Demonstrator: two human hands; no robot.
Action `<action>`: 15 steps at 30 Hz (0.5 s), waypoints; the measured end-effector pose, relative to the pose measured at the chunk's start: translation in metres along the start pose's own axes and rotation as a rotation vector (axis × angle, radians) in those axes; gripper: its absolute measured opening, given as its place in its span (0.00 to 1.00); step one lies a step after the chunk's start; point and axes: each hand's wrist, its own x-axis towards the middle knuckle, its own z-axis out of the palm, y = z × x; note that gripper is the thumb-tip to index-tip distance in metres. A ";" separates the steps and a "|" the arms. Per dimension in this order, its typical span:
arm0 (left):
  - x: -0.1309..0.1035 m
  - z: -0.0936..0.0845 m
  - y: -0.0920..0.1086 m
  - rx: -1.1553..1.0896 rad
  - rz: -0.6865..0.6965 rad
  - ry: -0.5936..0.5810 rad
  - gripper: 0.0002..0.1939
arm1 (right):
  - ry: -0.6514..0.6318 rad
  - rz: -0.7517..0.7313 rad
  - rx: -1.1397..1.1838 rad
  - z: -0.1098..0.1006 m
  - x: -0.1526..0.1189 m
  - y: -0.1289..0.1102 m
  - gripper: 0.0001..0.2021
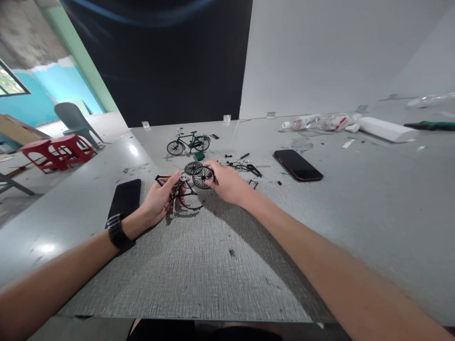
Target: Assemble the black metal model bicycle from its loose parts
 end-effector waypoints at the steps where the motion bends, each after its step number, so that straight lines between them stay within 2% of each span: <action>1: 0.000 0.000 0.000 0.004 -0.001 0.003 0.19 | 0.010 -0.016 -0.016 0.001 0.000 0.001 0.23; 8: -0.002 0.001 0.002 0.018 -0.024 0.002 0.19 | -0.012 -0.032 -0.224 0.004 0.001 0.003 0.26; 15: 0.000 0.001 0.000 0.017 0.006 0.013 0.19 | -0.046 -0.035 -0.275 0.005 0.000 0.000 0.24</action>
